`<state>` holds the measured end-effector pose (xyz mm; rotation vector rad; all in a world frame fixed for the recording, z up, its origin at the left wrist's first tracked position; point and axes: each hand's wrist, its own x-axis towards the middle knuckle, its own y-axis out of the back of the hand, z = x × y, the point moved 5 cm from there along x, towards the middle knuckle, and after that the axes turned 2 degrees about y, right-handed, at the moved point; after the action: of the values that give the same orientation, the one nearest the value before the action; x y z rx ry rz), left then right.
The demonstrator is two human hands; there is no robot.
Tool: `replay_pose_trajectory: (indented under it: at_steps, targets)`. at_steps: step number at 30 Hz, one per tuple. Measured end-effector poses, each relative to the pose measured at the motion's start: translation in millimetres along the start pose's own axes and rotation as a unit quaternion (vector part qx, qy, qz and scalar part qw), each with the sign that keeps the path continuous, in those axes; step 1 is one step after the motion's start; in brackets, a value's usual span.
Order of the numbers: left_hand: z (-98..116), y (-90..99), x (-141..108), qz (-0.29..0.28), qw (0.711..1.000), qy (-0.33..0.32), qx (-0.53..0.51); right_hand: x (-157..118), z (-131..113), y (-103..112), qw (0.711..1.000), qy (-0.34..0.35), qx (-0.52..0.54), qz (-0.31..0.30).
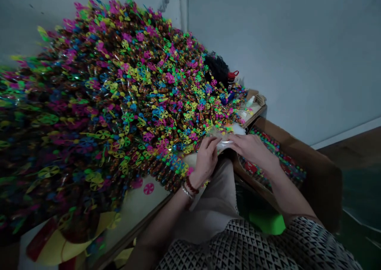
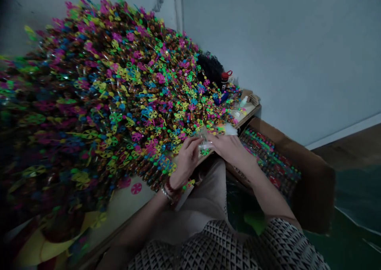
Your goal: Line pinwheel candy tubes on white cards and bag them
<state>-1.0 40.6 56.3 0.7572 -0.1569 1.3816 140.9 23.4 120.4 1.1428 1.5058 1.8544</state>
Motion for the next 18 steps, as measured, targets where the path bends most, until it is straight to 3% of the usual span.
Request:
replay_pose_trajectory:
  at_steps: [4, 6, 8, 11, 14, 16, 18]
  targets:
    - [26.5, 27.4, -12.0, -0.105, 0.984, 0.068, -0.126, -11.7, 14.1, 35.9, 0.978, 0.034, 0.191, -0.083]
    - [47.0, 35.1, -21.2, -0.151, 0.943, 0.148, -0.258, -14.1, 13.2, 50.8, 0.947, 0.021, 0.316, -0.054]
    - [68.2, 37.7, -32.1, -0.184, 0.877, 0.225, -0.384, -17.9, 5.3, 55.4, 0.887, -0.029, 0.461, 0.017]
    - [87.1, 36.3, -48.1, -0.228, 0.794, 0.295, -0.48, -30.4, -16.7, 33.4, 0.754, -0.167, 0.629, 0.085]
    - [78.8, 37.7, -62.6, -0.238, 0.769, 0.341, -0.485, -44.2, -39.3, -2.6, 0.652, -0.292, 0.698, 0.055]
    - [66.6, 39.7, -74.3, -0.268, 0.772, 0.356, -0.454, -49.9, -46.9, -21.1, 0.631, -0.305, 0.714, -0.011]
    - [56.3, 40.8, -88.5, -0.334, 0.772, 0.354, -0.408, -55.0, -49.6, -34.1, 0.651, -0.258, 0.704, -0.121]
